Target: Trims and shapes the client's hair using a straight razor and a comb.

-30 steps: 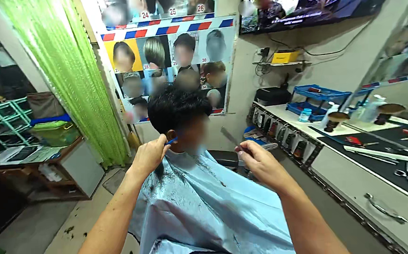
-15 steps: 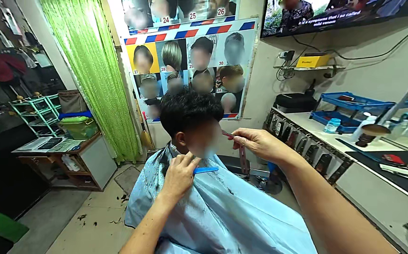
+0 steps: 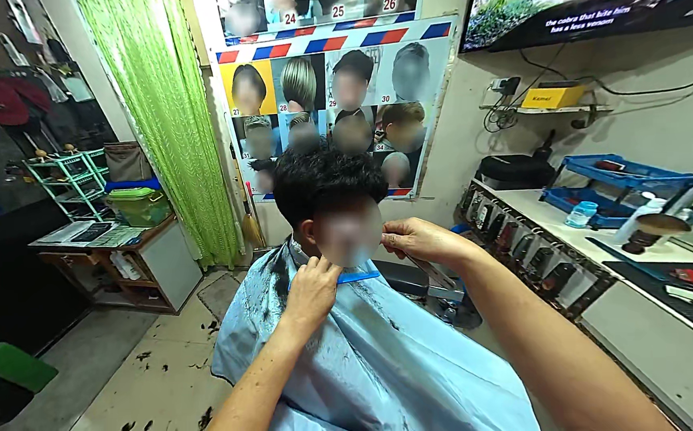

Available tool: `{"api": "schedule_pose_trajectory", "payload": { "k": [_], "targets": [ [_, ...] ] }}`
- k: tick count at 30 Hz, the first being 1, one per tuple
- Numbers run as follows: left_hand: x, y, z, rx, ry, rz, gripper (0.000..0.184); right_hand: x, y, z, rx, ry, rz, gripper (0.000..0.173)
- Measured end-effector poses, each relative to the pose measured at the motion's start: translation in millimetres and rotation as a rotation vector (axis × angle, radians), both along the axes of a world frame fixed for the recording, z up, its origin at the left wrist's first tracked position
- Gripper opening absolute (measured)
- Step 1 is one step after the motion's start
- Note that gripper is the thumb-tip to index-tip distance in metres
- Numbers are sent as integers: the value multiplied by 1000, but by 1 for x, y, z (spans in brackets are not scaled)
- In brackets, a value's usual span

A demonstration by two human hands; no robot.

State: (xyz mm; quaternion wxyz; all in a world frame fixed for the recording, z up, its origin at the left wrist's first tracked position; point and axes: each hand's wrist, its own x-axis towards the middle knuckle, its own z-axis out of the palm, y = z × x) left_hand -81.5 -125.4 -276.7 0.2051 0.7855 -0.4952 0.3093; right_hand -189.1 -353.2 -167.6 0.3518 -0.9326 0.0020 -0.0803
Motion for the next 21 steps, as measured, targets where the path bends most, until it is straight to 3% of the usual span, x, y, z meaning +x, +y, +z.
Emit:
{"api": "schedule_pose_trajectory", "payload": {
  "k": [21],
  "targets": [
    [7,-2,-5,34,-44,34,41,16,-12,1,16,-75,48,26]
  ]
}}
